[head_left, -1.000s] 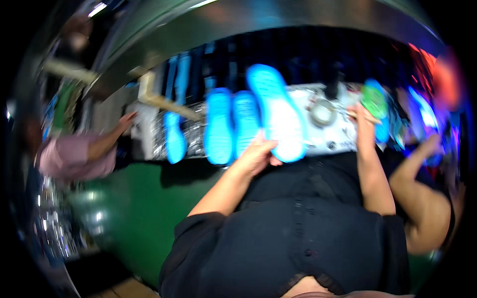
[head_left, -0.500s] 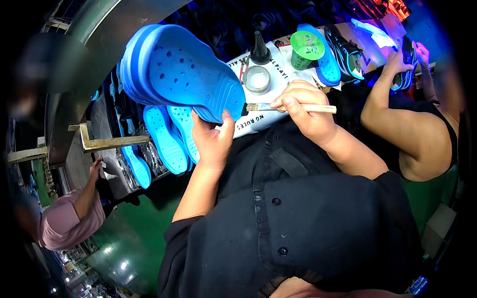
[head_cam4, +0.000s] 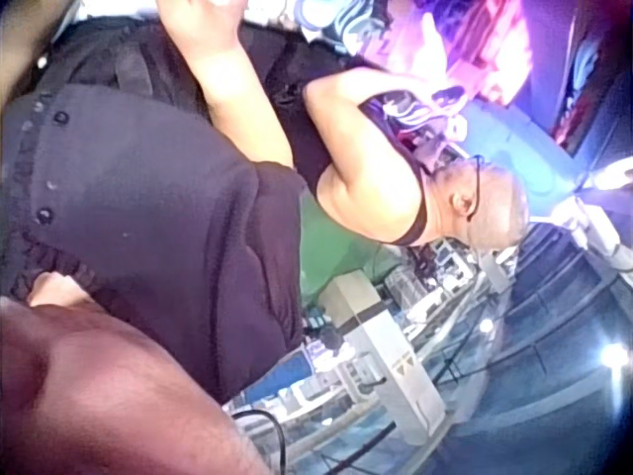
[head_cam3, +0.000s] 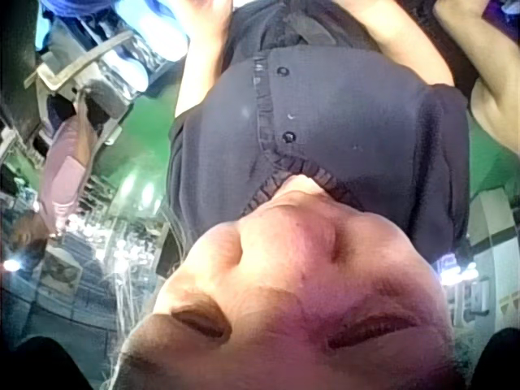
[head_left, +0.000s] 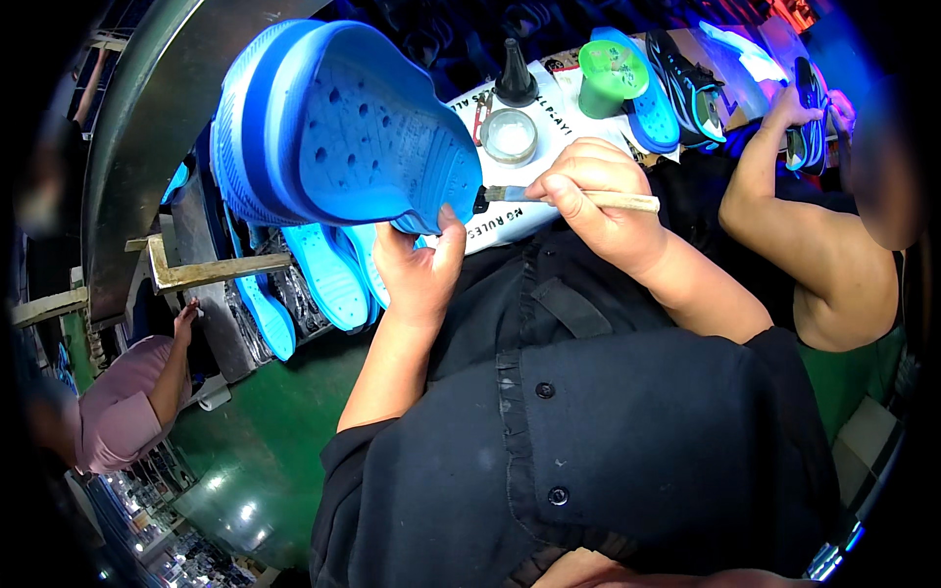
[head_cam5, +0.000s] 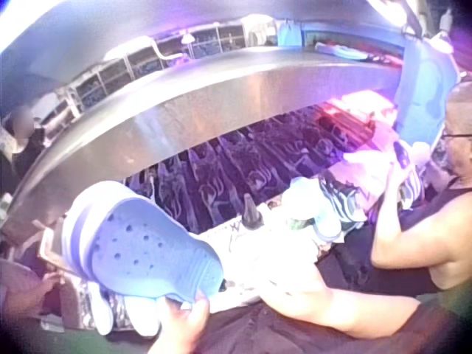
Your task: The person paints the soles of blue clogs with a brush, repeatedly dipping the brush into a small container of white paint. They handle multiple clogs one at a time, applying paint to the textured bottom surface and placing them on a nearby surface after each application.
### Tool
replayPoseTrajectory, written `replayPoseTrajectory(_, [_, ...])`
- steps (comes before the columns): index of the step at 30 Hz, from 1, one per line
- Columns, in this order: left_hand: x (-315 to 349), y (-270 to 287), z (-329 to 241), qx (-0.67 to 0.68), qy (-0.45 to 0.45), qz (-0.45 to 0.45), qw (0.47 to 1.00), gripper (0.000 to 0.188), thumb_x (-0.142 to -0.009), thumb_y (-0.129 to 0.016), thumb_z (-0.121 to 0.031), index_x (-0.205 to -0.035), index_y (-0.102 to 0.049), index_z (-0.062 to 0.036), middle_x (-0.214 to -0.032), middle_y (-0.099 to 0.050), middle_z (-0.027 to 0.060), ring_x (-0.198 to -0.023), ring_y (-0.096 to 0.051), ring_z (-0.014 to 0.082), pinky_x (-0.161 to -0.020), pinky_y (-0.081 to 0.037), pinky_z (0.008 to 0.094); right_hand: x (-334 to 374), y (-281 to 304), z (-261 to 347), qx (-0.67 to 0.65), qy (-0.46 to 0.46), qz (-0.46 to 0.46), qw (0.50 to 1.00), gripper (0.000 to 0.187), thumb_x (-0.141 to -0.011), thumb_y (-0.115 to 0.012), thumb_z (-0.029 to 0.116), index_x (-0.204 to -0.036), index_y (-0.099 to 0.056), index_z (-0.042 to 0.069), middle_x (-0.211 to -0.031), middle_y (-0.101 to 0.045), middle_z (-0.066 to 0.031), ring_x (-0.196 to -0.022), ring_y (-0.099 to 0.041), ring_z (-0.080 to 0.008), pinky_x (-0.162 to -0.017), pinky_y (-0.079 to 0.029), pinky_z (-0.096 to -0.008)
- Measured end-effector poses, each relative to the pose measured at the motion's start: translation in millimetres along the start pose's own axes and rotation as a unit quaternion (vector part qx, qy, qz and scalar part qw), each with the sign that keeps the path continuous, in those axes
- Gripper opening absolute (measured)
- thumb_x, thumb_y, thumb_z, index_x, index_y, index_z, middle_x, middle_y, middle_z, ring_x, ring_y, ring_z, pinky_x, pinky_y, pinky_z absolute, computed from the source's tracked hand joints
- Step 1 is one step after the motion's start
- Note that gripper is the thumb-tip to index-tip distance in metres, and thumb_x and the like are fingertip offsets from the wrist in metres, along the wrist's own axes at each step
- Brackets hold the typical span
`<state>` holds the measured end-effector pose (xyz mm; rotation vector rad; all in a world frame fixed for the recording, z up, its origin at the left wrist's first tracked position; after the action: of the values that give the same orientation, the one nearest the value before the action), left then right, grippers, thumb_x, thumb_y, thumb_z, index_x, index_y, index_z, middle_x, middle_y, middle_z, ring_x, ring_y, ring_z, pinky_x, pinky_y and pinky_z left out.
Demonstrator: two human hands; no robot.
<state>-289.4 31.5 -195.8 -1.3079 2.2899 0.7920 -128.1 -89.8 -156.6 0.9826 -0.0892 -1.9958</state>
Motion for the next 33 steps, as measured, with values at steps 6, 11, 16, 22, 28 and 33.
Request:
replayPoseTrajectory(6, [0, -2, 4, 0.002, 0.020, 0.007, 1.000, 0.045, -0.073, -0.066, 0.005, -0.112, -0.044, 0.0024, -0.083, -0.065, 0.0115, -0.073, -0.065, 0.0157, -0.068, -0.050, 0.0266, -5, -8, 2, 0.039, 0.023, 0.030, 0.999, 0.015, -0.082, -0.062, 0.014, -0.072, -0.066, 0.003, -0.066, -0.061, -0.0067, -0.061, -0.056, -0.0241, -0.059, -0.043, -0.0339])
replayPoseTrajectory(11, [3, -2, 8, -0.006, -0.004, 0.006, 1.000, 0.045, -0.072, -0.066, 0.005, -0.112, -0.045, 0.0021, -0.082, -0.066, 0.0118, -0.072, -0.066, 0.0179, -0.067, -0.051, 0.0268, -2, -2, -7, 0.026, 0.015, -0.001, 1.000, 0.015, -0.082, -0.061, 0.013, -0.073, -0.067, 0.004, -0.069, -0.063, -0.0061, -0.062, -0.057, -0.0236, -0.060, -0.043, -0.0335])
replayPoseTrajectory(16, [8, -4, 11, -0.018, 0.023, 0.054, 0.998, 0.043, -0.078, -0.064, 0.006, -0.115, -0.041, 0.0007, -0.098, -0.060, 0.0091, -0.086, -0.060, 0.0136, -0.081, -0.047, 0.0257, -3, -15, 2, 0.016, 0.026, 0.046, 0.998, 0.014, -0.081, -0.063, 0.014, -0.073, -0.067, 0.004, -0.066, -0.061, -0.0061, -0.060, -0.055, -0.0240, -0.058, -0.042, -0.0338])
replayPoseTrajectory(22, [8, -3, 11, -0.019, 0.019, 0.058, 0.998, 0.047, -0.078, -0.063, 0.007, -0.119, -0.039, 0.0021, -0.102, -0.059, 0.0103, -0.090, -0.060, 0.0146, -0.083, -0.046, 0.0266, 1, -7, -2, 0.006, 0.031, 0.009, 0.999, 0.015, -0.080, -0.064, 0.015, -0.070, -0.066, 0.003, -0.064, -0.059, -0.0065, -0.057, -0.054, -0.0229, -0.057, -0.041, -0.0335])
replayPoseTrajectory(28, [7, -2, 6, 0.005, 0.020, 0.043, 0.999, 0.053, -0.079, -0.063, 0.007, -0.124, -0.035, 0.0021, -0.106, -0.057, 0.0120, -0.094, -0.059, 0.0166, -0.086, -0.045, 0.0284, 2, -17, 13, 0.019, 0.043, 0.035, 0.998, 0.014, -0.079, -0.066, 0.015, -0.069, -0.067, 0.005, -0.060, -0.057, -0.0057, -0.056, -0.053, -0.0227, -0.056, -0.040, -0.0331])
replayPoseTrajectory(33, [10, 1, 5, 0.006, -0.010, 0.037, 0.999, 0.055, -0.079, -0.062, 0.007, -0.125, -0.034, 0.0020, -0.110, -0.056, 0.0130, -0.097, -0.058, 0.0172, -0.088, -0.044, 0.0294, 6, -6, 7, -0.004, 0.021, 0.005, 1.000, 0.018, -0.083, -0.061, 0.013, -0.069, -0.066, 0.003, -0.061, -0.058, -0.0067, -0.057, -0.054, -0.0230, -0.057, -0.041, -0.0334])
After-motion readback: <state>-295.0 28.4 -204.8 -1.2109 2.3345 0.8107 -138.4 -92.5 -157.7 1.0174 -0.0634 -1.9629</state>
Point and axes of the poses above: each hand's wrist, its own x-axis away from the middle knuckle, its own y-axis out of the back of the hand, z = x × y, the point moved 7 cm from there along -x, towards the middle knuckle
